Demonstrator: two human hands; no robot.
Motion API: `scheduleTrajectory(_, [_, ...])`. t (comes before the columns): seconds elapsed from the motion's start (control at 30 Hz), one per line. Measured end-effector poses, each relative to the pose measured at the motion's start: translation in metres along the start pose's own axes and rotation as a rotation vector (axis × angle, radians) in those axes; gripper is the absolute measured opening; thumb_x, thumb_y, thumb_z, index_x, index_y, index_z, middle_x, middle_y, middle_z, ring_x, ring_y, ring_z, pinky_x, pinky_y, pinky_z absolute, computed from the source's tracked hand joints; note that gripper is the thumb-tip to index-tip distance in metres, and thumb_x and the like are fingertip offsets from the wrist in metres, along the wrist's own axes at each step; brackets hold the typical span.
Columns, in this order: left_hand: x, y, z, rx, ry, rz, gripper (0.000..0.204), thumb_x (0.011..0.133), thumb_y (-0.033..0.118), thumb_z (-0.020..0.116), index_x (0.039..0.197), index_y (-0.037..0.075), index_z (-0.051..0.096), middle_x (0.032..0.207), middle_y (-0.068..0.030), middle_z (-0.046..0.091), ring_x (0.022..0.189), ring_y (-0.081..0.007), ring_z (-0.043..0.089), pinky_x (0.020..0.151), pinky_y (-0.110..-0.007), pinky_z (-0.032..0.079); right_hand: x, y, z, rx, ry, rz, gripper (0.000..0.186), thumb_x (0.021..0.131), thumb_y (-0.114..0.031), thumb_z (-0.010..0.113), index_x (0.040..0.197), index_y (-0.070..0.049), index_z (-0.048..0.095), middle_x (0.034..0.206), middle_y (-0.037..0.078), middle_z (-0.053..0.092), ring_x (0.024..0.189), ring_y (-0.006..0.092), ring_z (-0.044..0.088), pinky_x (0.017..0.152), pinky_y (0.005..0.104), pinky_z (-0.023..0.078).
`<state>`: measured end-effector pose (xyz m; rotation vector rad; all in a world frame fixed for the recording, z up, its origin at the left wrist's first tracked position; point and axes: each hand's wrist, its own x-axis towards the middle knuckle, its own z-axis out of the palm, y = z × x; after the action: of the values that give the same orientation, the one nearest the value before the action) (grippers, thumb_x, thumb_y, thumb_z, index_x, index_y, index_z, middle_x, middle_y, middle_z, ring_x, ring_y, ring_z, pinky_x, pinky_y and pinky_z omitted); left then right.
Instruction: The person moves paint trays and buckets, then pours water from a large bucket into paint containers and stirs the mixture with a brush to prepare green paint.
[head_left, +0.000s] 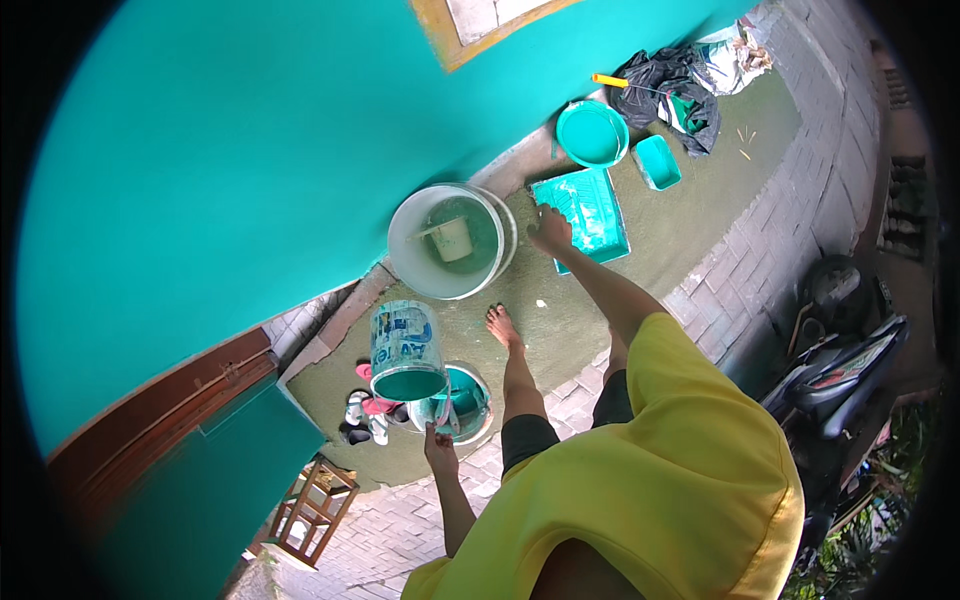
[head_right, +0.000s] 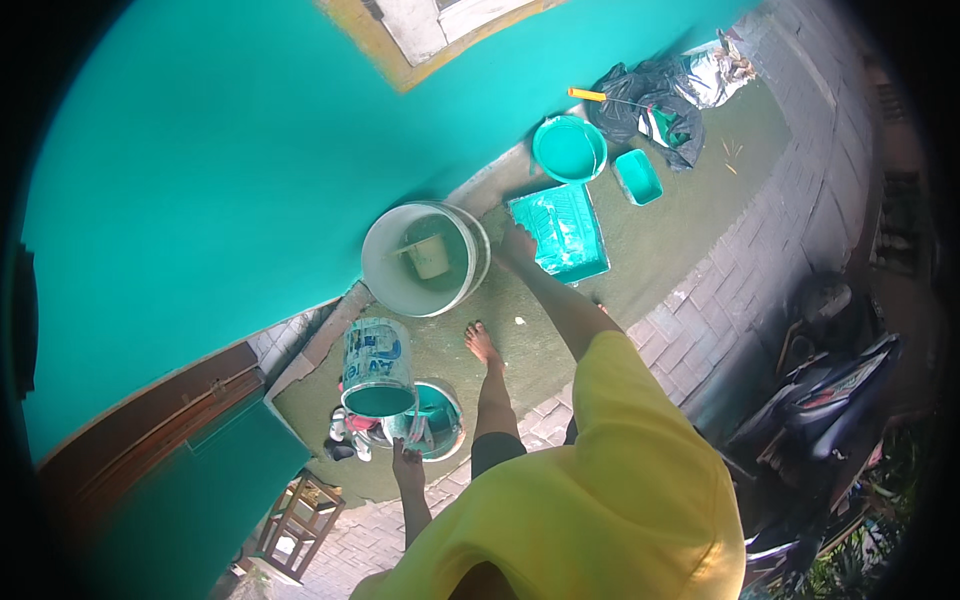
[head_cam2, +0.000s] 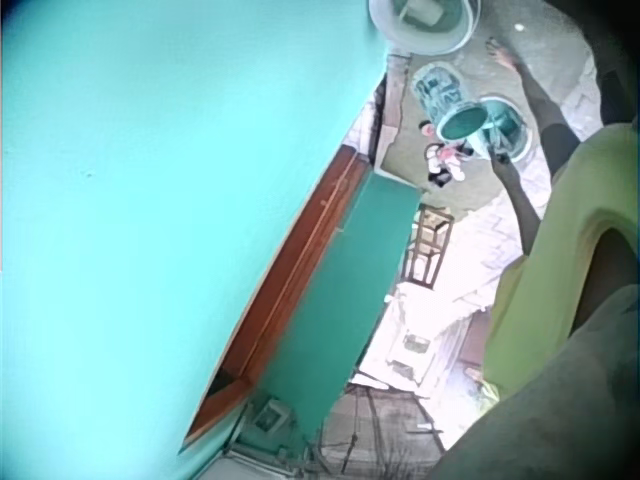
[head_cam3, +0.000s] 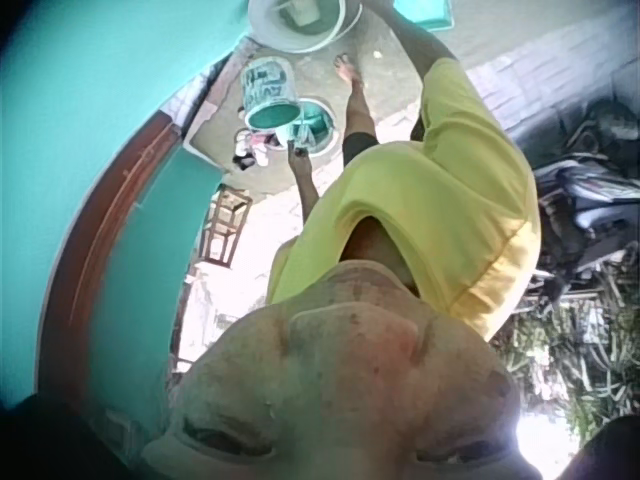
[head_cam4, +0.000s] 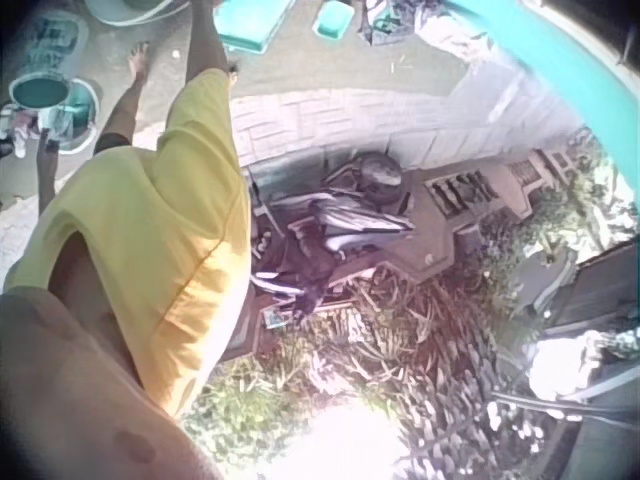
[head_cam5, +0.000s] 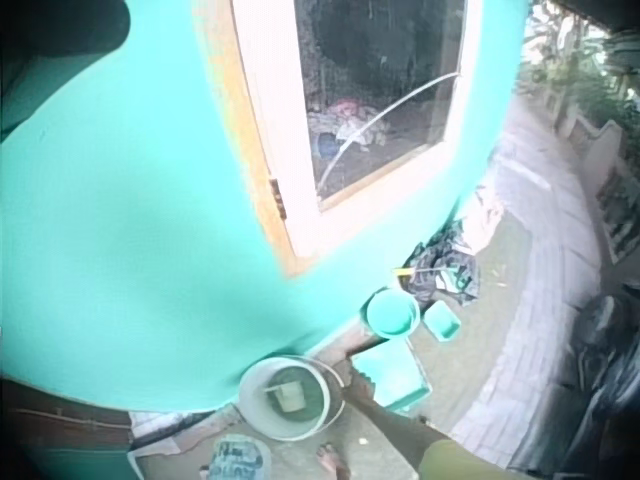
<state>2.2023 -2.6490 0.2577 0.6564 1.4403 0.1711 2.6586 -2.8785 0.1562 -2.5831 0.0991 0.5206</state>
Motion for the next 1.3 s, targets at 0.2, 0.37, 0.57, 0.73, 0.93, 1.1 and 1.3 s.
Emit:
scheduleTrajectory(0.2, [-0.056, -0.036, 0.047, 0.147, 0.042, 0.132, 0.022, 0.085, 0.028, 0.065, 0.088, 0.007, 0.064, 0.066, 0.0046, 0.049, 0.06, -0.0056, 0.042, 0.061, -0.021, 0.036, -0.113, 0.036, -0.066, 0.264, -0.803, -0.187, 0.074, 0.068, -0.054, 0.07, 0.119, -0.005, 0.05, 0.097, 0.013, 0.065, 0.092, 0.0278, 0.063, 0.079, 0.0357, 0.048])
scheduleTrajectory(0.37, [-0.099, -0.076, 0.121, 0.358, -0.053, 0.156, 0.021, 0.082, 0.026, 0.068, 0.084, 0.006, 0.063, 0.072, 0.0053, 0.053, 0.062, -0.0034, 0.04, 0.059, -0.02, 0.034, -0.181, 0.068, -0.069, 0.436, -0.39, -0.643, 0.096, 0.067, -0.054, 0.067, 0.137, -0.004, 0.026, 0.088, 0.02, 0.063, 0.087, 0.0373, 0.062, 0.074, 0.0439, 0.049])
scheduleTrajectory(0.57, [-0.145, -0.14, 0.192, 0.56, -0.094, 0.121, 0.029, 0.077, 0.022, 0.074, 0.06, 0.012, 0.052, 0.062, 0.007, 0.04, 0.061, -0.0054, 0.033, 0.06, -0.023, 0.026, -0.157, 0.113, -0.149, 0.29, -0.728, -0.275, 0.076, 0.079, -0.049, 0.058, 0.137, -0.008, 0.029, 0.08, 0.02, 0.064, 0.075, 0.0351, 0.064, 0.073, 0.0428, 0.048])
scheduleTrajectory(0.73, [-0.149, -0.196, 0.226, 0.783, -0.224, 0.087, 0.027, 0.076, 0.027, 0.074, 0.067, 0.008, 0.057, 0.066, 0.0064, 0.043, 0.066, -0.0059, 0.038, 0.062, -0.024, 0.029, -0.142, 0.189, -0.186, 0.033, -0.514, -0.419, 0.075, 0.081, -0.045, 0.057, 0.138, -0.006, 0.027, 0.066, 0.018, 0.061, 0.066, 0.034, 0.063, 0.064, 0.0448, 0.048])
scheduleTrajectory(0.93, [-0.159, -0.217, 0.304, 0.772, -0.324, 0.145, 0.03, 0.075, 0.031, 0.074, 0.071, 0.003, 0.063, 0.061, 0.0066, 0.042, 0.057, -0.0056, 0.034, 0.053, -0.023, 0.028, -0.115, 0.23, -0.214, -0.058, -0.445, -0.281, 0.072, 0.074, -0.019, 0.06, 0.137, -0.001, 0.028, 0.063, 0.021, 0.059, 0.061, 0.038, 0.06, 0.057, 0.0451, 0.048])
scheduleTrajectory(1.1, [-0.15, -0.211, 0.311, 0.733, -0.313, 0.135, 0.032, 0.081, 0.034, 0.067, 0.084, 0.002, 0.065, 0.068, 0.004, 0.047, 0.066, -0.007, 0.039, 0.062, -0.023, 0.032, -0.091, 0.252, -0.235, -0.111, -0.363, -0.292, 0.065, 0.074, -0.015, 0.056, 0.132, 0.001, 0.034, 0.064, 0.021, 0.059, 0.061, 0.0372, 0.06, 0.057, 0.0455, 0.048])
scheduleTrajectory(1.3, [-0.12, -0.195, 0.326, 0.667, -0.37, 0.198, 0.023, 0.086, 0.026, 0.06, 0.078, 0.006, 0.052, 0.069, 0.0047, 0.04, 0.066, -0.0051, 0.035, 0.059, -0.021, 0.03, -0.067, 0.286, -0.248, 0.207, -0.311, -0.155, 0.051, 0.077, -0.01, 0.053, 0.126, -0.001, 0.041, 0.067, 0.021, 0.06, 0.064, 0.0359, 0.063, 0.059, 0.0437, 0.049])
